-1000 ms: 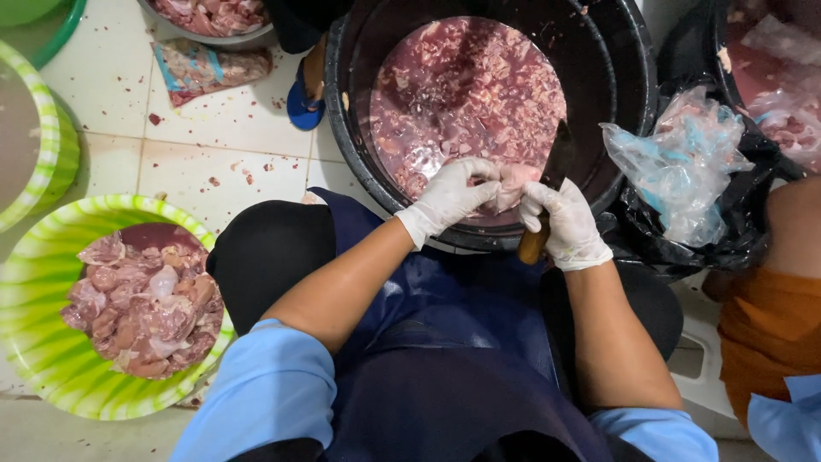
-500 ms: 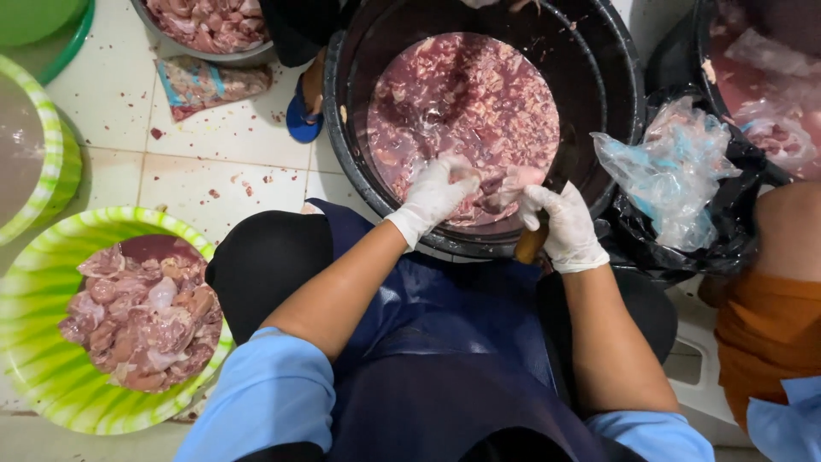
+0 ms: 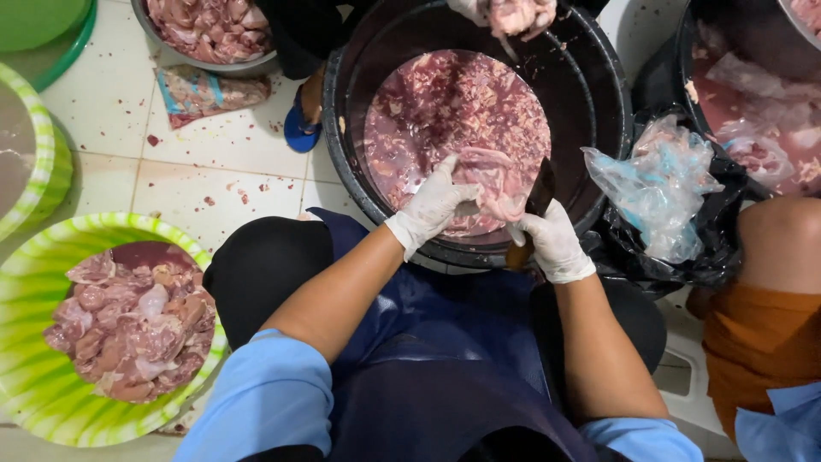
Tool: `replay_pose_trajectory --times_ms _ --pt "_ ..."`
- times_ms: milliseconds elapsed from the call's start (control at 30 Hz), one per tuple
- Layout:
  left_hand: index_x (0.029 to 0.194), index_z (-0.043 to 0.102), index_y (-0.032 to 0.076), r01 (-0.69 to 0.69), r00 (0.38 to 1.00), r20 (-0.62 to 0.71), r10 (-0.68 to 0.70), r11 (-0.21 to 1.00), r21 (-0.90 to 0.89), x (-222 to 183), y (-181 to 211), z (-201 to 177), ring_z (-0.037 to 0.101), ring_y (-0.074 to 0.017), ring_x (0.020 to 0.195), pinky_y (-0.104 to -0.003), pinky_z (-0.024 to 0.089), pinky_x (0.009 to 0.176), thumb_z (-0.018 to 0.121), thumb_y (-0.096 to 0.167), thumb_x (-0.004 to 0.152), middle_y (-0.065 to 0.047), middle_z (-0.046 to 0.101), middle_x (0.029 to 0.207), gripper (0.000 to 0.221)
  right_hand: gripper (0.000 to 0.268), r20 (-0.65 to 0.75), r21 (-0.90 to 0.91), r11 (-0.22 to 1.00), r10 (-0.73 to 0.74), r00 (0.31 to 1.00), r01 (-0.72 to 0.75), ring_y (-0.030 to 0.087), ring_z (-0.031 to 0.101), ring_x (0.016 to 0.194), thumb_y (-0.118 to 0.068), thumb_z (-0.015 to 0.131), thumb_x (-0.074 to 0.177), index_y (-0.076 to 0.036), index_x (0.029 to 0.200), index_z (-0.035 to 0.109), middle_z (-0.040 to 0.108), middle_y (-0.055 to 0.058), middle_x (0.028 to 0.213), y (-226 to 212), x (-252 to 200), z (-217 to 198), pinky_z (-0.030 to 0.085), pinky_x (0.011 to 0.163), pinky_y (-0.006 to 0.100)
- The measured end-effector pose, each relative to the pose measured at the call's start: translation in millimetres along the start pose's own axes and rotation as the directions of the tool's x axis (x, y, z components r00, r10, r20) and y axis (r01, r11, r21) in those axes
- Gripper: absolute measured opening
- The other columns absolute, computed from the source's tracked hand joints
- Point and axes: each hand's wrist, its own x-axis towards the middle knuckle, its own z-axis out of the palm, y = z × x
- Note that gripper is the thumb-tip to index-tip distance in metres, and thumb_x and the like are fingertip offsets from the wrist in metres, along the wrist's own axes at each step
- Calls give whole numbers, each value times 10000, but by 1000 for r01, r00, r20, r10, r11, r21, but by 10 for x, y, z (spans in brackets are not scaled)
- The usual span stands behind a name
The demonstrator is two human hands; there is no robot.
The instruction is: Trimming and processing raw chicken pieces with a knife in a production environment.
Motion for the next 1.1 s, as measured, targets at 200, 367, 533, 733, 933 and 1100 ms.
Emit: replay_pose_trajectory --times_ms 200,367,533,733,933,1100 --pt "1424 348 135 -151 988 -33 154 986 71 88 -64 -132 663 -224 690 -283 625 538 666 -102 723 -161 440 1239 806 138 -56 -110 989 97 994 -103 142 371 325 69 559 626 6 747 580 446 111 406 112 72 -69 278 400 237" --pt "1350 446 126 -264 952 -111 284 950 166 83 38 -115 601 -168 772 -226 597 521 651 -66 697 -138 391 1264 710 253 -218 -19 991 126 968 -133 125 419 370 -26 571 751 -25 1003 589 530 141 598 -129 110 38 302 373 229" --pt "1319 472 115 -267 948 -106 301 930 251 -307 265 172 593 -153 802 -228 550 543 654 -58 682 -126 463 1146 685 269 -309 -8 995 92 947 -100 88 424 378 -98 623 863 -25 1121 623 564 139 694 64 178 -110 327 366 193" --pt "1245 523 133 -301 943 -12 333 869 393 -145 69 160 562 -172 853 -240 509 610 720 -11 652 -91 518 1040 641 377 -273 -264 964 -35 961 -40 94 482 459 -139 816 738 -52 1066 651 562 81 649 -48 167 164 373 375 223" --pt "1119 528 34 -186 982 25 189 927 327 -263 176 177 584 -177 781 -224 548 603 757 2 658 -125 542 927 515 301 -346 -438 886 -9 938 -153 135 560 627 -207 817 756 -83 992 677 615 68 752 163 303 -56 467 525 286" --pt "1084 538 6 -147 988 94 119 901 409 178 -195 -187 641 -168 666 -233 581 516 826 38 638 -105 548 826 531 252 -337 -501 852 -30 941 -153 164 622 720 -174 802 777 -90 988 692 663 88 802 563 360 -339 514 644 328"
